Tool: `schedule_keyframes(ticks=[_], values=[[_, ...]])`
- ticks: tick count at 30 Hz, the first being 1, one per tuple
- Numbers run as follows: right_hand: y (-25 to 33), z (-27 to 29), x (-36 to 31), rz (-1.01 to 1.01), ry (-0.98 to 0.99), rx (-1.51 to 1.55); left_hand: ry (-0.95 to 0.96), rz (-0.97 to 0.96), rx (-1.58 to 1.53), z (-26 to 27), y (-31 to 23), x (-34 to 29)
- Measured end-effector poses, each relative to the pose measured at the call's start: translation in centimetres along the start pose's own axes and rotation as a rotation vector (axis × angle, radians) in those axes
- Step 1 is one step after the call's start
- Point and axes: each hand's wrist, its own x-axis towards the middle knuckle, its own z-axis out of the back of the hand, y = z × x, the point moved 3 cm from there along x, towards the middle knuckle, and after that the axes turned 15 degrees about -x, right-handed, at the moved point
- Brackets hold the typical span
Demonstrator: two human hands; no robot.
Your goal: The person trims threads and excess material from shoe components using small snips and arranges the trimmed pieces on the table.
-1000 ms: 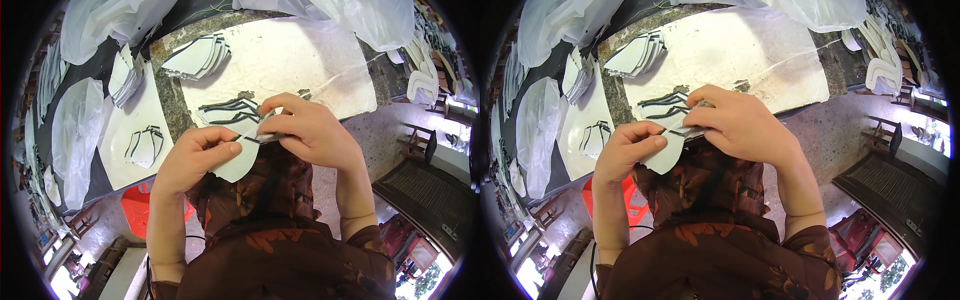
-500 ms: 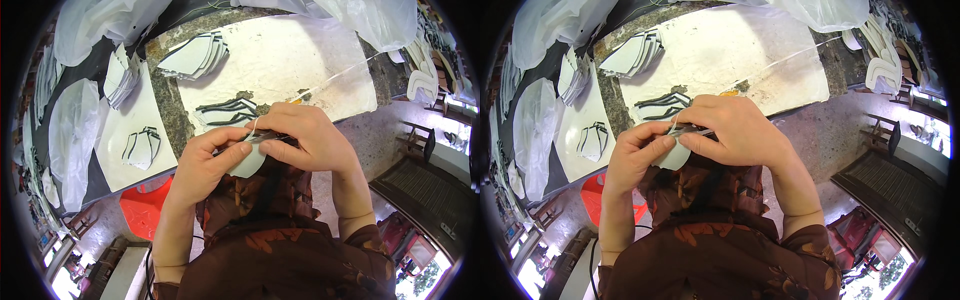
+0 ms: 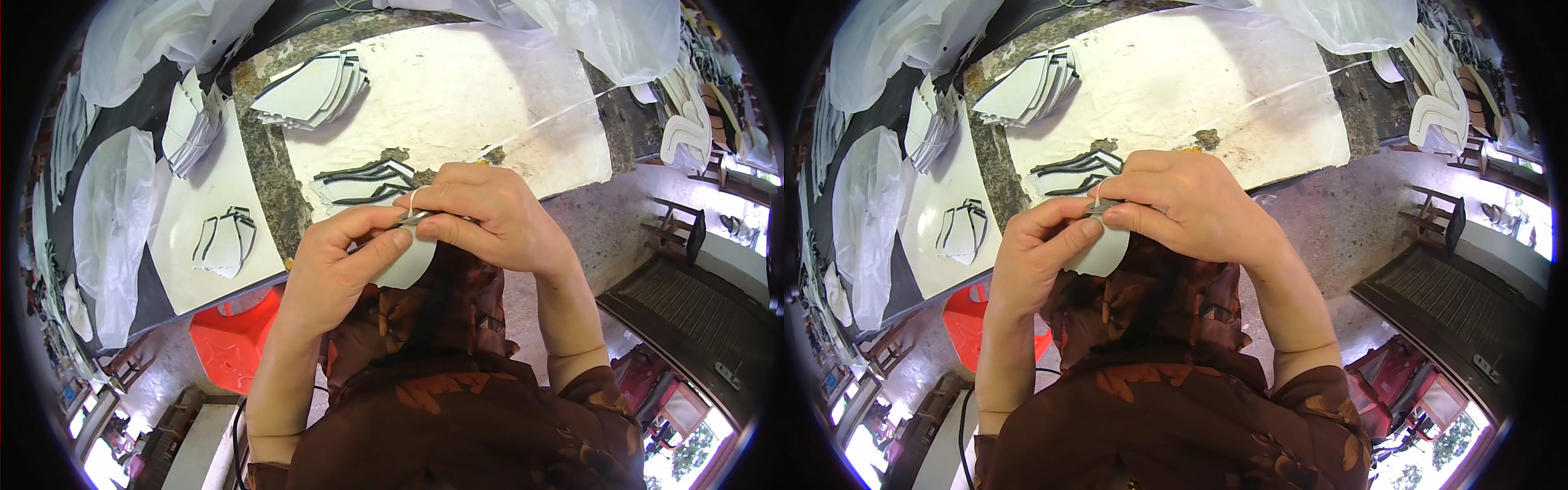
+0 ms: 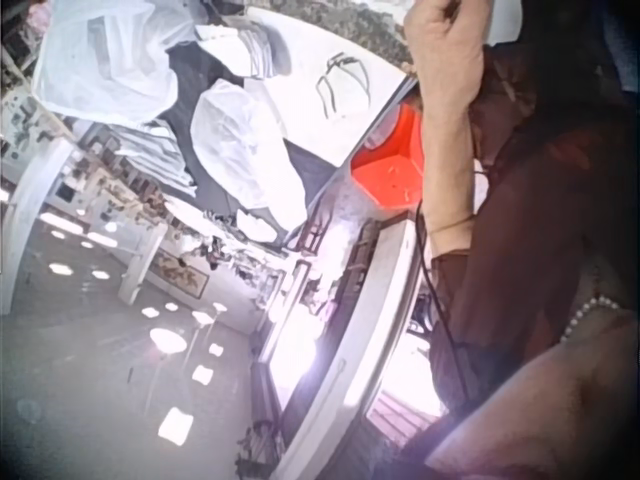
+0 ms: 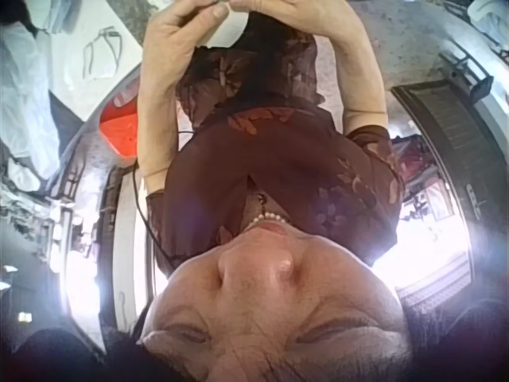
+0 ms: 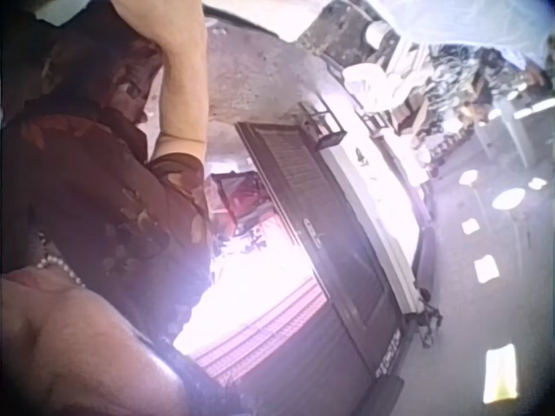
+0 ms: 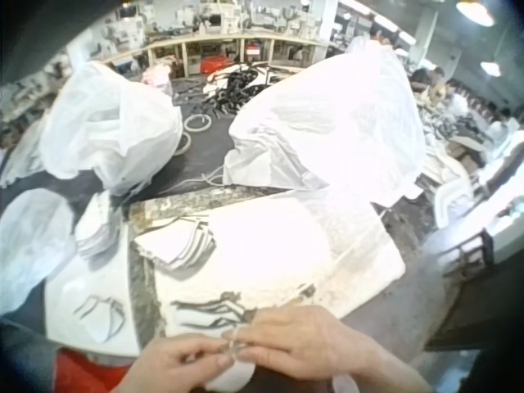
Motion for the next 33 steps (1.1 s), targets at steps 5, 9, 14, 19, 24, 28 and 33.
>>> schedule_keyframes(ticks=[5,9,14,19,24,28,33], values=[[-0.2,0.4,0.3,-0.160,0.019,0.076,-0.016,0.012,0.002,0.6,-0.1,0.1],[0.6,-0.1,0.8,-0.198,0.043,0.220,-0.021,0.032,-0.011,1.0,-0.4,-0.4],[1.4,-0.2,0.9,-0.229,0.062,0.113,0.079,-0.101,0.246,1.7,-2.3,-1.7],[1.4,-1.2,0.0,-0.162,0.123,0.062,-0.268,-0.056,0.432,8.3,-5.1,-6.1],[2.9,-2.7,0.6,-0.049,0.195,0.091,-0.664,-0.610,1.275,14.8,-7.1,-7.5],[4.4,-3.2,0.8,0.059,0.210,0.157,-0.338,-0.382,0.249,11.2,-6.3,-6.2],[5.2,-2.7,0.7,0.091,0.228,0.158,0.033,-0.024,-0.028,5.8,-2.8,-3.7]])
